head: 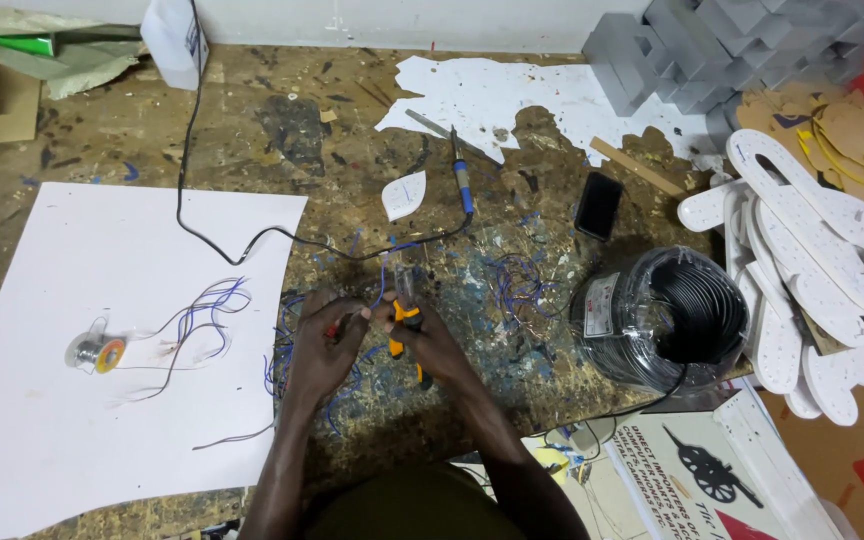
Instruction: Stripping insulation from electrical wires and cutting them to length using a wire stripper on a workbench.
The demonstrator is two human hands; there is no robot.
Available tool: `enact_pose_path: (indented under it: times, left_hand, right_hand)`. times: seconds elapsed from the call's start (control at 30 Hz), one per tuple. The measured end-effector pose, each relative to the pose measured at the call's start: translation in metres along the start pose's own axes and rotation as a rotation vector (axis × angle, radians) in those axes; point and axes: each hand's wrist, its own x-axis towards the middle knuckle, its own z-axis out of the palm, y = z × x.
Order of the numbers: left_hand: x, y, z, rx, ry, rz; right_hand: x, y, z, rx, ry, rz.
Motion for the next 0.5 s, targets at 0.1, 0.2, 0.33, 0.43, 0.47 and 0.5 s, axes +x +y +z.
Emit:
enact_pose_path:
  times: [0.1, 0.2, 0.33, 0.43, 0.47, 0.5]
  left_hand:
    - [0.0, -0.01, -0.007, 0.031, -0.042, 0.039]
    - [0.0, -0.01, -0.01, 0.033, -0.082, 0.019]
    - [-0.007, -0.015, -0.008, 0.018, -0.108, -0.008]
    - [-0.002, -0.01, -0.014, 0.028, -0.09, 0.079]
    - [0.0, -0.006, -0.016, 0.047, -0.094, 0.088]
    - [-0.001, -0.002, -0.017, 0.065, -0.1, 0.094]
  right_hand:
    - [0.005, 0.009, 0.002, 0.022, -0.035, -0.007]
    - [-0.009, -0.039, 0.009, -0.051, 0.02, 0.035]
    - [0.0, -0.035, 0.006, -0.065, 0.04, 0.005]
    - [0.007, -0.031, 0.007, -0.098, 0.052, 0.005]
    - [0.006, -0.03, 0.007, -0.122, 0.074, 0.011]
    - [0.003, -0.027, 0.007, -0.145, 0.098, 0.022]
